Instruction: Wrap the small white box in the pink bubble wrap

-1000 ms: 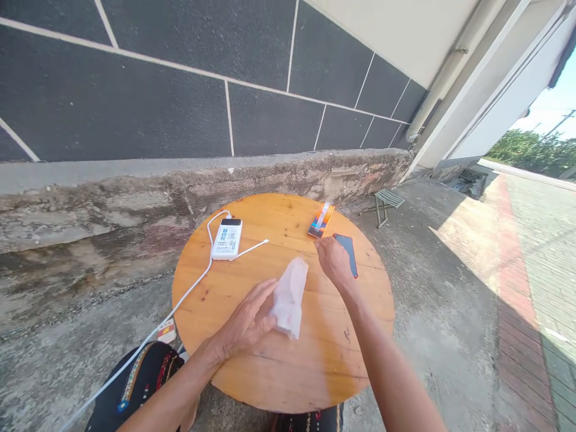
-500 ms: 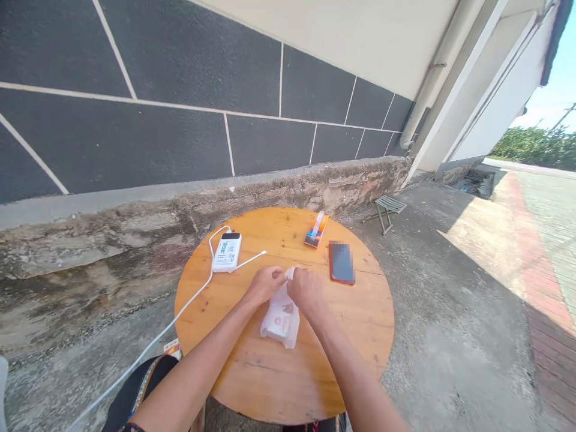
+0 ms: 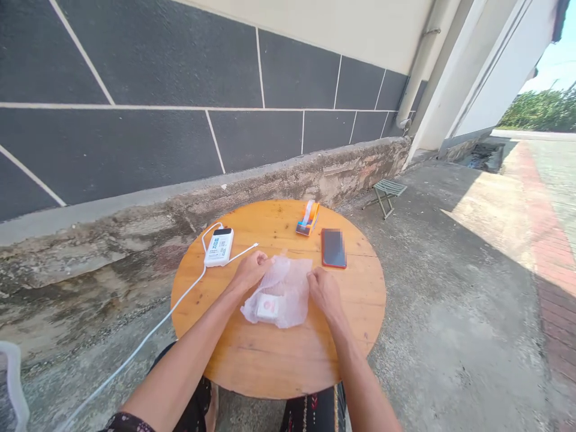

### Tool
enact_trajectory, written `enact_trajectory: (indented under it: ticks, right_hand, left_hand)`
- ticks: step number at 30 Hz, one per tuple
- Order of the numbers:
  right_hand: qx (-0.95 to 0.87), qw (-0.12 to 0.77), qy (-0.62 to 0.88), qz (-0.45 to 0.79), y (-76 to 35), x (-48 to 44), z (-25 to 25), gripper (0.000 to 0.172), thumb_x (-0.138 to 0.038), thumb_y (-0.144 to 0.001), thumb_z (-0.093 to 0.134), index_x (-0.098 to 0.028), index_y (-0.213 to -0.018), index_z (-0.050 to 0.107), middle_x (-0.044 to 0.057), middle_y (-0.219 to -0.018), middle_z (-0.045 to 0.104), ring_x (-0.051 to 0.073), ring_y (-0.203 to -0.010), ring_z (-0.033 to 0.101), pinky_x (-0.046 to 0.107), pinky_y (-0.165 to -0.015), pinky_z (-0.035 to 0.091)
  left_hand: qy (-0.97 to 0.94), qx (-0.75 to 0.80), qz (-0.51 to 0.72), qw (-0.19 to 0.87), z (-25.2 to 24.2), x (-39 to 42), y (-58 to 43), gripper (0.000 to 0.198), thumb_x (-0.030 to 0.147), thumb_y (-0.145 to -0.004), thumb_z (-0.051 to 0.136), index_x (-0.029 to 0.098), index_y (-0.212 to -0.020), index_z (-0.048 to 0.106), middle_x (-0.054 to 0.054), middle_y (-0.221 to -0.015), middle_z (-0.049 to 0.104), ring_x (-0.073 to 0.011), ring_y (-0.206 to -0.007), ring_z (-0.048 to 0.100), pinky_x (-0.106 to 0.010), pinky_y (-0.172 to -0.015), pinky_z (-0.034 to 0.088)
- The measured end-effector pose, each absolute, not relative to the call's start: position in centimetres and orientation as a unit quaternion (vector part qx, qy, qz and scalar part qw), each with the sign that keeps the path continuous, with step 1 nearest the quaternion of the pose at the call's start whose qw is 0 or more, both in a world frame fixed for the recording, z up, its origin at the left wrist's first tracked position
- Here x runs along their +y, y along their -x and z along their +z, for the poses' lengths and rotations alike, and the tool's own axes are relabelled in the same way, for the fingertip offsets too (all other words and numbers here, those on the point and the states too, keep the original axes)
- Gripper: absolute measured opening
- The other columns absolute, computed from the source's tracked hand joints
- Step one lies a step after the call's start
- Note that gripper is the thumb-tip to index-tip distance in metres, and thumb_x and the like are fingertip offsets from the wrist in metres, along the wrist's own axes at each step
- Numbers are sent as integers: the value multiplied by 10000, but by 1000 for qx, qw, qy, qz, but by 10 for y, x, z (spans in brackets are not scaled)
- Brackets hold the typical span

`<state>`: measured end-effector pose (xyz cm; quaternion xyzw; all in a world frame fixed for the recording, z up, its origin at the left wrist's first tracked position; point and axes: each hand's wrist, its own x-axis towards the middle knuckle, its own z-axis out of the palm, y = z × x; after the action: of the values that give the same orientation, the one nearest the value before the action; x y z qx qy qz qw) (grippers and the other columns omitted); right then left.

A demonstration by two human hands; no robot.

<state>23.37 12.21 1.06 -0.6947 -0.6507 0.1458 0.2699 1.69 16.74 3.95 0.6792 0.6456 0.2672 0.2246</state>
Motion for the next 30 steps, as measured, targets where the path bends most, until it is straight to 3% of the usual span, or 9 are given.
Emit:
enact_trajectory:
  ticks: [4,9,12,15,17,20,23,26,30]
  right_hand:
    - [-651,296,681,160,-233,120,9,300,-318,-880,363,-182,-643,488,7,-598,579,133,-580,526,221,-519,275]
    - [-642,294,692,147,-232,123,12,284,-307,-888,393,-177,-680,537,30,-622,593,145,-595,526,236,-529,252]
    - [-636,282,706,134,-234,126,14,276,-307,-895,399,-170,-728,572,64,-671,618,174,-643,559,251,-540,259]
    - [-629,278,717,117,-239,121,19,269,-312,-906,391,-158,-855,607,103,-813,654,201,-739,596,263,-591,318]
    - [-656,299,687,94,-240,112,25,286,-353,-900,425,-152,-1000,602,119,-973,654,218,-861,602,284,-688,377]
    - [-760,314,560,101,-238,96,35,398,-432,-894,448,-177,-1183,549,107,-1180,605,239,-1078,544,341,-886,380]
    - [-820,260,489,145,-230,86,42,481,-436,-857,510,-173,-1260,508,112,-1215,597,260,-1128,523,391,-939,367]
    - [-825,238,490,148,-225,76,43,429,-290,-804,574,-147,-1208,550,112,-1102,650,253,-1032,573,388,-896,391]
    - [-833,287,450,145,-224,45,41,283,-173,-835,485,-192,-1090,607,60,-991,670,203,-943,583,346,-861,388]
  left_hand:
    - [-745,609,199,182,58,137,-12,315,514,-681,619,202,-703,579,-7,-759,637,-166,-686,552,-238,-568,322]
    - [-741,623,184,170,56,126,0,144,266,-688,561,184,-571,540,18,-593,587,-133,-589,515,-234,-529,293]
    - [-707,656,208,160,48,131,13,176,256,-740,495,178,-591,549,9,-602,595,-139,-608,542,-231,-541,336]
    - [-669,690,236,145,44,125,25,180,305,-776,491,169,-764,607,-29,-734,648,-177,-705,591,-256,-607,410]
    - [-659,693,272,111,46,113,26,238,301,-800,476,164,-947,602,-66,-916,660,-211,-876,598,-300,-742,447]
    - [-742,587,321,41,57,92,17,327,194,-790,445,189,-1092,572,-74,-1137,605,-222,-1119,503,-342,-978,374]
    - [-840,476,248,71,73,80,1,523,144,-697,503,214,-1216,524,-68,-1242,558,-239,-1171,468,-341,-1017,338]
    - [-864,466,160,102,85,75,-8,511,158,-654,559,222,-1161,576,-71,-1135,623,-266,-1082,522,-357,-985,334]
    - [-841,507,139,129,92,62,-1,266,355,-802,515,226,-989,654,-44,-832,673,-225,-818,599,-306,-825,380]
